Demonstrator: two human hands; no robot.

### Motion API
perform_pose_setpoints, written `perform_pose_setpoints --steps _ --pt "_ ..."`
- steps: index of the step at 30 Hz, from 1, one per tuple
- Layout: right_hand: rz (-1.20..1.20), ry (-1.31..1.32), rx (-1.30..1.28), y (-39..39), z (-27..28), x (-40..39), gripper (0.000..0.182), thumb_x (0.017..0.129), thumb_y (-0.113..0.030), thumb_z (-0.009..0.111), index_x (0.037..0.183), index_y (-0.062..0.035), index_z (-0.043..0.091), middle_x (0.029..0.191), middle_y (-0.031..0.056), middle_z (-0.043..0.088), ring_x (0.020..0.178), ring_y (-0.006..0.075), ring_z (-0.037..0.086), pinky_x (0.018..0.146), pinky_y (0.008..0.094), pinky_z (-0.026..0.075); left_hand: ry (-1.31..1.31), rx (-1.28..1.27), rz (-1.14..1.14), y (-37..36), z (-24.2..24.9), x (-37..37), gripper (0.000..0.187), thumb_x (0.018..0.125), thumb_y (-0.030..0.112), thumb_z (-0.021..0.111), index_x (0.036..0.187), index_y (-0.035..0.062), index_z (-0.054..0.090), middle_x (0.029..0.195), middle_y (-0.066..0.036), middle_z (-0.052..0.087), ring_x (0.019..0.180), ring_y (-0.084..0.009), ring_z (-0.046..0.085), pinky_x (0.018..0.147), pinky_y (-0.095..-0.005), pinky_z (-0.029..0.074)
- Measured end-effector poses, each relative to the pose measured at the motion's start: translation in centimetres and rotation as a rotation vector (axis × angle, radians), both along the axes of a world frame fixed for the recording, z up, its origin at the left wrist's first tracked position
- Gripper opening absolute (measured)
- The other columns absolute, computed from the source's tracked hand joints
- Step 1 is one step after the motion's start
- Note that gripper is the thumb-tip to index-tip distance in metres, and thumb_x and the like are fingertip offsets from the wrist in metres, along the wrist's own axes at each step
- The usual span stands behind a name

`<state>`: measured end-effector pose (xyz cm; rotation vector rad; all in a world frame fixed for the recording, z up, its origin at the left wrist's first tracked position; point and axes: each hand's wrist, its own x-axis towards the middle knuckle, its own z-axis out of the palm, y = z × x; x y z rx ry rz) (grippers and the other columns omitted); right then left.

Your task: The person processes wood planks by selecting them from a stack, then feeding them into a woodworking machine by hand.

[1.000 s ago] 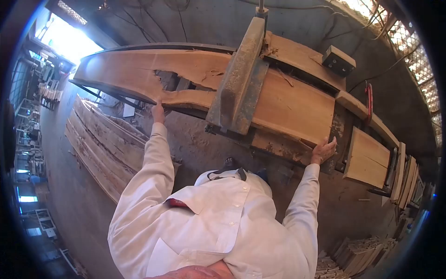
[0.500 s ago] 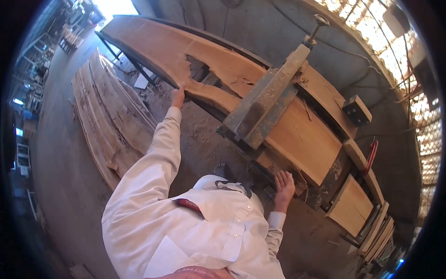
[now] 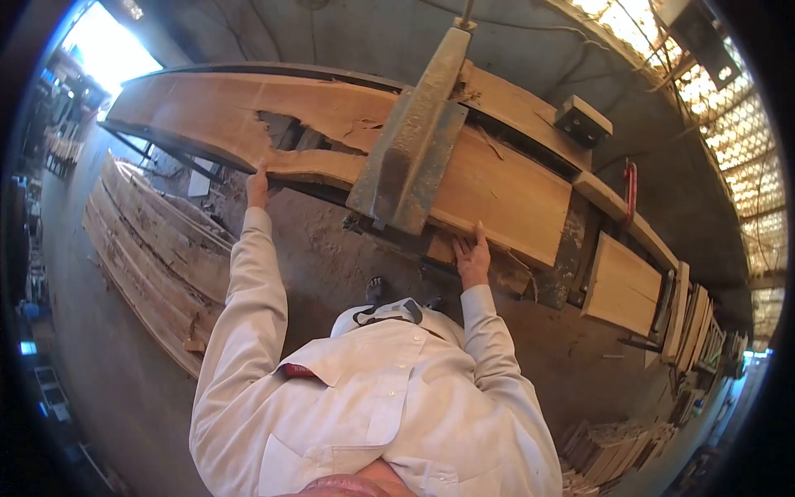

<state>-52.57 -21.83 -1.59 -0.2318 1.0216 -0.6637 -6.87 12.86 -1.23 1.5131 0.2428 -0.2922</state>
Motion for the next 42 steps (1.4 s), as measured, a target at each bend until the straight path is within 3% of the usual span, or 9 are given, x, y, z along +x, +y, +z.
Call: perform_pose_setpoints --steps 9,17,24,25,27,30,33,39,42 --pt "-0.102 -0.238 -0.054 -0.1 -3.0 -0.2 0.051 0.09 -0.02 0.079 0.134 -0.0084 0.055 0.134 0.009 0.058 0.136 0.0254 0.046 0.116 0.0507 0.037 0.06 0.056 -0.14 1.2 0.6 0.3 0.064 0.092 0.055 0.069 0.116 -0.0047 0.066 0.109 -0.016 0.067 0.084 -0.0299 0.069 0.066 -0.0443 0.06" --pt "-0.213 -0.103 -0.22 3.1 0.8 -8.4 0.036 0.09 -0.014 0.076 0.123 -0.0099 0.06 0.115 0.0031 0.067 0.103 0.0209 0.066 0.089 0.0416 0.054 0.037 0.307 -0.122 0.7 3.5 -0.7 0.07 0.088 0.053 0.074 0.12 -0.0075 0.062 0.108 -0.021 0.066 0.092 -0.0338 0.068 0.074 -0.0467 0.059" --pt "-0.327 0.107 -0.405 2.9 5.5 -19.8 0.033 0.092 -0.016 0.073 0.12 -0.001 0.063 0.117 0.0076 0.069 0.109 0.0181 0.064 0.095 0.0319 0.049 0.118 0.024 -0.183 2.5 -0.3 2.9 0.062 0.09 0.047 0.073 0.123 -0.0042 0.062 0.111 -0.018 0.07 0.101 -0.0334 0.069 0.086 -0.0458 0.058" --pt "-0.37 0.114 -0.422 2.8 7.2 -21.0 0.034 0.091 -0.016 0.074 0.119 -0.0003 0.063 0.115 0.0074 0.069 0.106 0.0181 0.064 0.093 0.0321 0.05 0.095 0.003 -0.214 3.2 -1.6 4.1 0.058 0.091 0.035 0.075 0.132 -0.0019 0.058 0.11 -0.019 0.07 0.102 -0.0306 0.068 0.086 -0.0449 0.059" --pt "-0.43 0.112 -0.457 2.4 9.3 -22.6 0.036 0.088 -0.017 0.076 0.117 0.0009 0.065 0.111 0.0069 0.069 0.1 0.018 0.064 0.088 0.0327 0.052 -0.759 0.483 -0.691 5.1 -3.6 5.0 0.053 0.095 0.022 0.071 0.14 0.0027 0.055 0.114 -0.018 0.068 0.101 -0.0282 0.066 0.088 -0.0436 0.059" --pt "-0.496 0.111 -0.503 0.9 9.6 -27.2 0.03 0.09 -0.017 0.075 0.116 -0.0016 0.068 0.112 0.0066 0.071 0.103 0.0181 0.066 0.094 0.0315 0.05 -0.324 0.248 -0.474 3.9 -3.0 5.0 0.047 0.099 0.016 0.065 0.143 0.0049 0.053 0.124 -0.018 0.064 0.105 -0.0288 0.064 0.091 -0.0446 0.059" --pt "-0.596 0.216 -0.515 -1.6 9.4 -32.6 0.029 0.09 -0.018 0.075 0.113 -0.0027 0.07 0.107 0.0055 0.073 0.098 0.0186 0.068 0.09 0.0319 0.052 0.13 -0.052 -0.131 1.7 -0.1 2.8 0.059 0.095 0.043 0.071 0.13 -0.0038 0.059 0.124 -0.017 0.063 0.111 -0.0333 0.064 0.091 -0.0481 0.059" --pt "-0.758 0.291 -0.553 -10.5 10.2 -43.1 0.034 0.087 -0.019 0.077 0.116 -0.0014 0.07 0.109 0.0045 0.071 0.095 0.0182 0.066 0.081 0.0322 0.053 0.151 -0.041 -0.144 1.1 -0.6 3.9 0.065 0.091 0.046 0.075 0.132 -0.0014 0.058 0.128 -0.017 0.063 0.112 -0.0337 0.063 0.092 -0.0489 0.056" --pt "-0.58 0.367 -0.552 -18.3 9.4 -48.7 0.049 0.093 -0.032 0.073 0.128 -0.0021 0.057 0.122 0.0101 0.064 0.111 0.0216 0.061 0.092 0.0338 0.048 0.18 0.004 -0.081 0.5 0.5 2.6 0.066 0.092 0.048 0.074 0.134 0.0008 0.056 0.129 -0.015 0.062 0.114 -0.0325 0.062 0.096 -0.0493 0.054"
